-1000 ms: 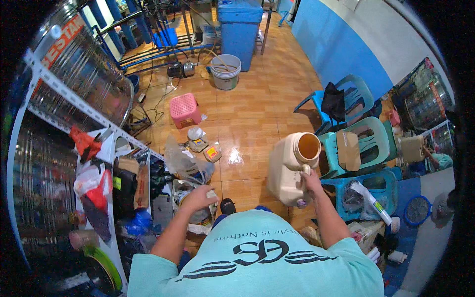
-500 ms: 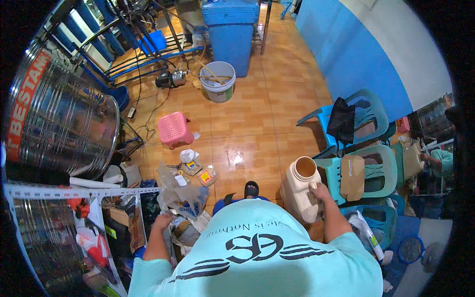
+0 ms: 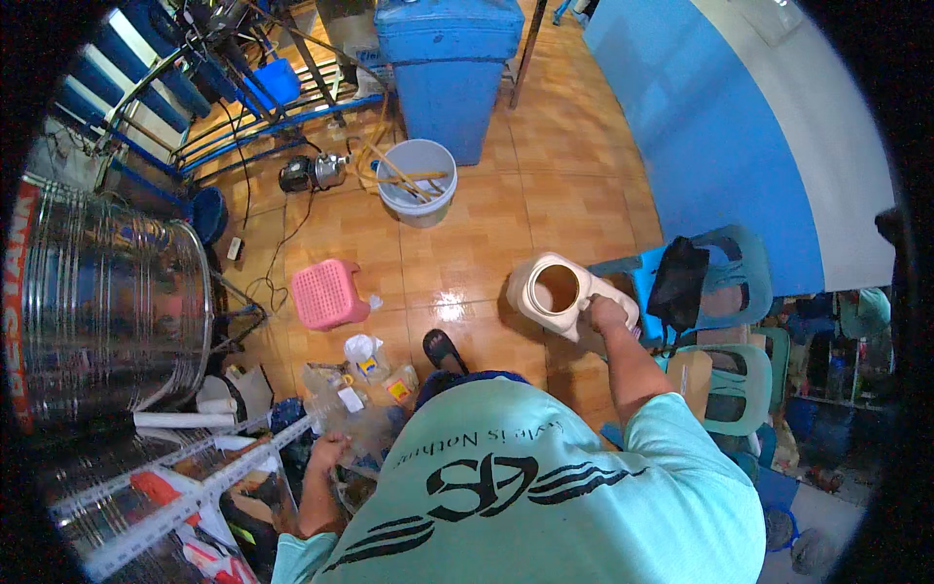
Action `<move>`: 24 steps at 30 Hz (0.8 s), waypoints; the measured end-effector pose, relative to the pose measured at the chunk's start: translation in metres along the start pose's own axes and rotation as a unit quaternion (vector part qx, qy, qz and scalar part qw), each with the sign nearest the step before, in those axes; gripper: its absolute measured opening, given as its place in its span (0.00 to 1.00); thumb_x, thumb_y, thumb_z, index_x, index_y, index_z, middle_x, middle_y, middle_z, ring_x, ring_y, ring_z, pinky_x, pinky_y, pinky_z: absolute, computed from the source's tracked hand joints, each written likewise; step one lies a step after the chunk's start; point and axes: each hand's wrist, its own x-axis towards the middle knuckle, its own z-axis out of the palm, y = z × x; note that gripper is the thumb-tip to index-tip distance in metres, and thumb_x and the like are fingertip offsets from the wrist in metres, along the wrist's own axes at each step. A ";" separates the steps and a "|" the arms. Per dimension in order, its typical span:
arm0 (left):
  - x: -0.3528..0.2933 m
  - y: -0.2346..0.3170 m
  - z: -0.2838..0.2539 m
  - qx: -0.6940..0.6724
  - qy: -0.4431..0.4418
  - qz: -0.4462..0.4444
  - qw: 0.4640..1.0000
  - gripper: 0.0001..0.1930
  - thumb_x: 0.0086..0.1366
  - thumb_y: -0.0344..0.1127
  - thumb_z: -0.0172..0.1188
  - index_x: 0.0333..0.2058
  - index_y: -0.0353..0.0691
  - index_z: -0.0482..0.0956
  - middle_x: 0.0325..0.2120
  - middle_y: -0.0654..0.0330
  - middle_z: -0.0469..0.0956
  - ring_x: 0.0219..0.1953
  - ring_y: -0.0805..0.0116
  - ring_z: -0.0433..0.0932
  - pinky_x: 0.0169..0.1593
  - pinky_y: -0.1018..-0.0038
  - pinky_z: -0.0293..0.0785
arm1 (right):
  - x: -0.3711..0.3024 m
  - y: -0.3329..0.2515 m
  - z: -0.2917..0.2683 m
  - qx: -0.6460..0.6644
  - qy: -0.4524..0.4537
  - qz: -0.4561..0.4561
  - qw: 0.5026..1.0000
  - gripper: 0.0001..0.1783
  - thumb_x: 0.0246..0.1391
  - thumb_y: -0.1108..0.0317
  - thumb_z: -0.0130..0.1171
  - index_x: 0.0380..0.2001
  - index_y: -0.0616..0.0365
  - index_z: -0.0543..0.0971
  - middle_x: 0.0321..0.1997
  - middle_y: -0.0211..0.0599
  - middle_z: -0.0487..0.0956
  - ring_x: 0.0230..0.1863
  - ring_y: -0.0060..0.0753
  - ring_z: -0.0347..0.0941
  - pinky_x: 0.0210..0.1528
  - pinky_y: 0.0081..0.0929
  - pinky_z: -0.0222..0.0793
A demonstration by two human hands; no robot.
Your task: The person works on a water filtration system, using a wrench to adjust valves on large beige filter tanks and connecting hoses to various parts of the equipment. They move around the room, handling tools and components while performing maintenance on the filtration setup.
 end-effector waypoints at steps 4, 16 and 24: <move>0.057 0.088 -0.069 0.040 0.088 0.116 0.989 0.11 0.59 0.41 0.60 0.28 0.38 0.79 0.27 0.63 0.79 0.32 0.76 0.74 0.38 0.75 0.70 | 0.082 -0.046 -0.043 -0.044 0.057 -0.030 0.997 0.22 0.57 0.52 0.46 0.50 0.47 0.76 0.48 0.43 0.79 0.49 0.44 0.76 0.49 0.44 0.71; 0.071 0.135 -0.076 0.141 0.057 0.062 0.986 0.15 0.62 0.44 0.57 0.42 0.41 0.77 0.35 0.57 0.78 0.34 0.65 0.76 0.40 0.71 0.74 | 0.345 -0.190 -0.059 -0.103 -0.003 -0.073 0.992 0.17 0.51 0.61 0.53 0.44 0.47 0.79 0.48 0.37 0.77 0.51 0.43 0.74 0.47 0.52 0.68; 0.065 0.218 -0.040 0.313 -0.106 0.108 0.938 0.12 0.63 0.39 0.51 0.44 0.48 0.79 0.46 0.53 0.76 0.48 0.52 0.75 0.51 0.63 0.73 | 0.493 -0.230 0.024 -0.044 0.085 -0.127 0.987 0.19 0.57 0.61 0.45 0.51 0.52 0.74 0.56 0.44 0.70 0.60 0.48 0.64 0.57 0.49 0.63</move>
